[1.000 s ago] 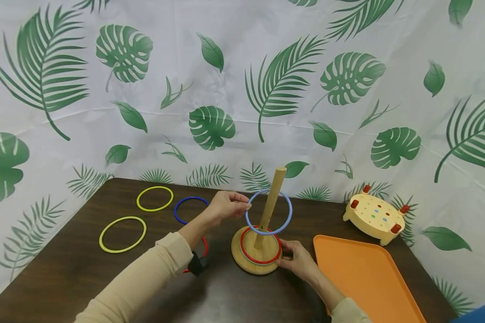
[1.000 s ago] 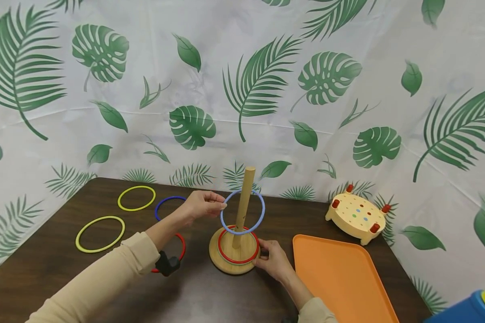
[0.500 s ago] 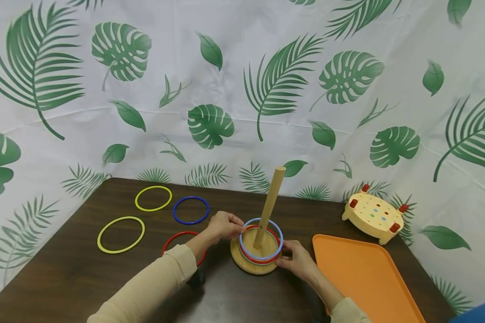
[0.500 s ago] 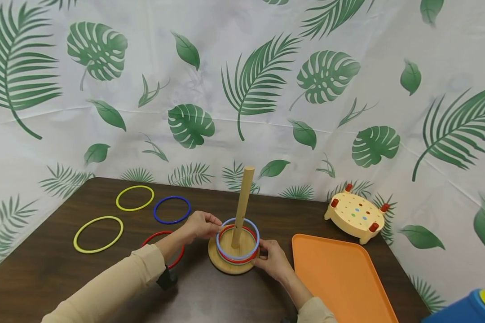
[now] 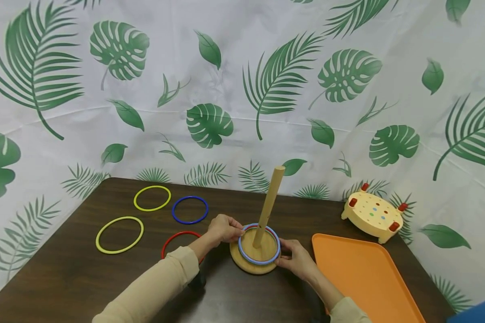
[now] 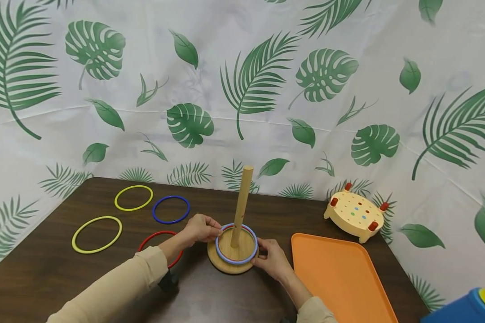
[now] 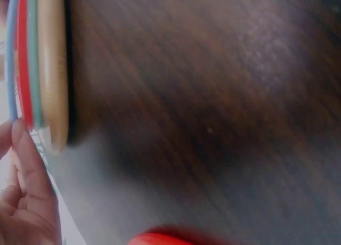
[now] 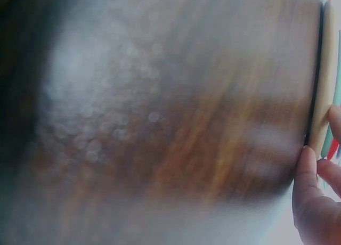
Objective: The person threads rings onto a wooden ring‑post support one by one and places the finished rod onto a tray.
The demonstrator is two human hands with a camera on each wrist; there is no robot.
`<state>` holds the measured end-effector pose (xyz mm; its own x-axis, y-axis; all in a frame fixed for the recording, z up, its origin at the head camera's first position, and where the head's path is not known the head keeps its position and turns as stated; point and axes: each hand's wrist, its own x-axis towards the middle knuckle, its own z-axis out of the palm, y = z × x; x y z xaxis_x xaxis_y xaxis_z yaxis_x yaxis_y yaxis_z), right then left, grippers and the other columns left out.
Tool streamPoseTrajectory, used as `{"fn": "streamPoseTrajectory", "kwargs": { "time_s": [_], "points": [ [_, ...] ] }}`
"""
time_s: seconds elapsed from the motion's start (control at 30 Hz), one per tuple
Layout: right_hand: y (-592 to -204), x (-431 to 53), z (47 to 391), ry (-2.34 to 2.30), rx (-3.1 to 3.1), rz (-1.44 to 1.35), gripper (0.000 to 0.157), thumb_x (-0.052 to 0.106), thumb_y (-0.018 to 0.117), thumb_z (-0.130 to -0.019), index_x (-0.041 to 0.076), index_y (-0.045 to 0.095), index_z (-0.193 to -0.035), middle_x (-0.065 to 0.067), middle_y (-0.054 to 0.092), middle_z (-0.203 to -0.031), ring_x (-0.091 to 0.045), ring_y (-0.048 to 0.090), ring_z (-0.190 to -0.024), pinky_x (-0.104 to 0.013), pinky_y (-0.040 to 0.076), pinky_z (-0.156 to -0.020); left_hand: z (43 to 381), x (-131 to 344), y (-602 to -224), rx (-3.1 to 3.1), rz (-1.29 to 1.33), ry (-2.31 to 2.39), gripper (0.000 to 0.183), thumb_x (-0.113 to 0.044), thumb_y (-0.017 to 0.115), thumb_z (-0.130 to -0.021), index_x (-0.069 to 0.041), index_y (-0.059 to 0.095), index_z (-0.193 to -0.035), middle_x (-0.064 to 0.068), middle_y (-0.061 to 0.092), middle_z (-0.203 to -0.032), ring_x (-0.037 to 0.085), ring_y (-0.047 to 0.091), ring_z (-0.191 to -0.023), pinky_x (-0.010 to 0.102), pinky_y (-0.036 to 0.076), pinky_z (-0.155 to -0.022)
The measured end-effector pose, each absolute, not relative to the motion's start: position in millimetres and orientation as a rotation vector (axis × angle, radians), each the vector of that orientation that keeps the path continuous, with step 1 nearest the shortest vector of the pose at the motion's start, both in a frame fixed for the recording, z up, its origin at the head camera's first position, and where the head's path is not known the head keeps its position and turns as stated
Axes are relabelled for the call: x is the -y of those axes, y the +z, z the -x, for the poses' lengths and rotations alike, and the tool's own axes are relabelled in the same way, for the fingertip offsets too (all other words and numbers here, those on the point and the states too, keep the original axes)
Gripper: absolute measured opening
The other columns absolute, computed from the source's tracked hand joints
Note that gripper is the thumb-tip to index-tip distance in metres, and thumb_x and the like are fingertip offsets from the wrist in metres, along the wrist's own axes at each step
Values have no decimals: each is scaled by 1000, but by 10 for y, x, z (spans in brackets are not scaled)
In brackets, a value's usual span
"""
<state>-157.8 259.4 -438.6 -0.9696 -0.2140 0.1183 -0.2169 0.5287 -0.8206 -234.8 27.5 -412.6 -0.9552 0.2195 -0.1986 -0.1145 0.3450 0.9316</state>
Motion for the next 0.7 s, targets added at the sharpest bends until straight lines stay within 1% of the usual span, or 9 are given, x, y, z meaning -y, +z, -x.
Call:
{"fn": "streamPoseTrajectory", "kwargs": {
  "time_s": [0.2, 0.37, 0.53, 0.7],
  "points": [
    [-4384, -2592, 1579, 1428, 2750, -381, 56, -9, 72, -72, -14, 52, -124, -27, 49, -112, -37, 55, -103, -32, 55, -82, 2357, -283, -4140, -2364, -103, 1610, 7, -6, 76, -76, -1, 72, -81, -3, 63, -59, 4, 59, -50, 22, 55, -53],
    [-4374, -2585, 1579, 1414, 2754, -360, 54, -8, 73, -72, -13, 54, -122, -24, 50, -111, -36, 54, -104, -32, 55, -82, 2342, -282, -4137, -2381, -126, 1610, 8, -6, 76, -76, -1, 72, -81, -2, 65, -61, 4, 60, -52, 22, 56, -54],
    [-4365, -2587, 1583, 1403, 2760, -400, 52, -8, 73, -72, -12, 55, -121, -24, 52, -110, -36, 54, -103, -33, 55, -82, 2340, -279, -4142, -2406, -129, 1587, 8, -7, 77, -76, -2, 72, -80, -2, 65, -62, 4, 59, -52, 21, 55, -53],
    [-4360, -2581, 1575, 1414, 2760, -379, 52, -8, 73, -72, -12, 55, -122, -24, 51, -111, -37, 54, -104, -33, 55, -82, 2347, -269, -4152, -2442, -160, 1565, 9, -10, 77, -76, -3, 73, -79, -2, 65, -62, 4, 59, -52, 20, 54, -52]
  ]
}}
